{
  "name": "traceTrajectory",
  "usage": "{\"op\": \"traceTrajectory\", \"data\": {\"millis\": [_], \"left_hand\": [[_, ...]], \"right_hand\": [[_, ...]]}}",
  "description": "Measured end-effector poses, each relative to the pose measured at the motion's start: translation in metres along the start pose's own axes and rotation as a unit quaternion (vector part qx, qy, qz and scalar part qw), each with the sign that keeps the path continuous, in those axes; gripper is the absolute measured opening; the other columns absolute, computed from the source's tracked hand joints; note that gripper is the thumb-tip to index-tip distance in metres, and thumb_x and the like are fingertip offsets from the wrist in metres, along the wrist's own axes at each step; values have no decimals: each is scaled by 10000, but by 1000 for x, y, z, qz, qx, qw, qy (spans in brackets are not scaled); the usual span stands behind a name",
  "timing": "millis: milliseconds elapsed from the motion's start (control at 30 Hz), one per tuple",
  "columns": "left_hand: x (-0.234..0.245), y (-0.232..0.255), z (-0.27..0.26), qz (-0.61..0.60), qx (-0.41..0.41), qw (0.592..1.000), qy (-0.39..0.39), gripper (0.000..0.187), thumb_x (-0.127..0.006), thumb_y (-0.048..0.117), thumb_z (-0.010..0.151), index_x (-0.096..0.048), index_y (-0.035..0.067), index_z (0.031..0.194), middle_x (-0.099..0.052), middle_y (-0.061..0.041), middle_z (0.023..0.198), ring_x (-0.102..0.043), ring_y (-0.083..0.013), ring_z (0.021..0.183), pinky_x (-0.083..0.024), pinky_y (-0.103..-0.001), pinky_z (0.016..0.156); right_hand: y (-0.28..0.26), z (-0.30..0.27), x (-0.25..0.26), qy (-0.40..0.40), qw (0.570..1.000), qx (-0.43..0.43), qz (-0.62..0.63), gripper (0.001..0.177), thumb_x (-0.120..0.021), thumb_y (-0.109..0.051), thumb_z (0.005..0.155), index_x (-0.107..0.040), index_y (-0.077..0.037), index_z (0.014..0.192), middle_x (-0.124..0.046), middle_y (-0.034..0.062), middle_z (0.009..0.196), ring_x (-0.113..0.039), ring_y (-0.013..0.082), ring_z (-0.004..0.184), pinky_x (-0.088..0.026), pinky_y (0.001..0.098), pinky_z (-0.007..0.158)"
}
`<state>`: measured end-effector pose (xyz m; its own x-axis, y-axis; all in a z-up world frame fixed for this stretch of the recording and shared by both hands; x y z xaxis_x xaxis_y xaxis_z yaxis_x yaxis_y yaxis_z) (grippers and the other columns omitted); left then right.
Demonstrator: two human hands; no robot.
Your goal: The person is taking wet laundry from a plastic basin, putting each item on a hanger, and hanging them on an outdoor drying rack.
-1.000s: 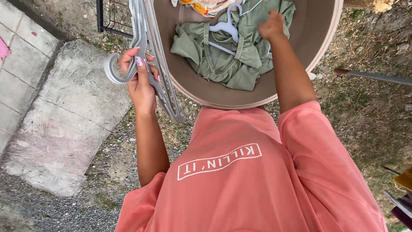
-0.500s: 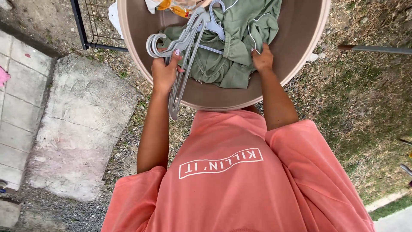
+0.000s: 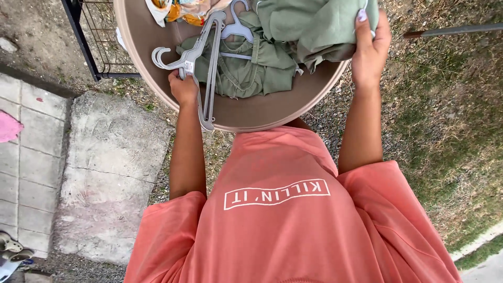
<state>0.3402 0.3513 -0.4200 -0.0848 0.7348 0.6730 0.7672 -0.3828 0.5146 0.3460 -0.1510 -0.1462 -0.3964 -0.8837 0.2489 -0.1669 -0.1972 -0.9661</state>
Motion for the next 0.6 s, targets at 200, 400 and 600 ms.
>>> {"op": "traceTrajectory", "data": {"millis": [200, 400, 600], "left_hand": [[15, 115, -95, -83, -166, 980, -74, 341, -642, 196, 801, -582, 162, 1135, -506, -69, 1181, -633, -142, 799, -522, -289, 827], [51, 293, -352, -207, -431, 791, -381, 944, -881, 373, 666, -283, 101, 1344, -456, -76, 1315, -494, -171, 1190, -511, -288, 940], [52, 290, -367, -156, -510, 808, -249, 383, -667, 150, 841, -482, 104, 1172, -610, -86, 1047, -594, -257, 937, -449, -322, 815]], "right_hand": [[-45, -16, 4, -14, 958, 8, 286, 353, -543, -192, 1054, -431, -136, 1384, -552, 100, 1323, -513, 231, 1216, -404, 366, 1107], [-65, -60, -64, -152, 874, -80, 454, 325, -520, -327, 1000, -456, -172, 1278, -540, 62, 1261, -496, 198, 1189, -392, 372, 1083], [-76, -83, -39, -206, 913, -85, 342, 130, -514, -232, 974, -518, -134, 1059, -485, -21, 881, -455, 91, 791, -397, 230, 653]]}}
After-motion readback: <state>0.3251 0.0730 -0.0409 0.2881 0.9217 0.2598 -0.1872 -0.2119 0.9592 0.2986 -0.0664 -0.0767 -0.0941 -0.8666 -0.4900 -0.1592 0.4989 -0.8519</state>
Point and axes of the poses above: each hand's wrist, its own z-axis towards the middle knuckle, its own x-axis out of the back of the hand, y = z × x, the point moved 9 cm from there along z, towards the middle knuckle
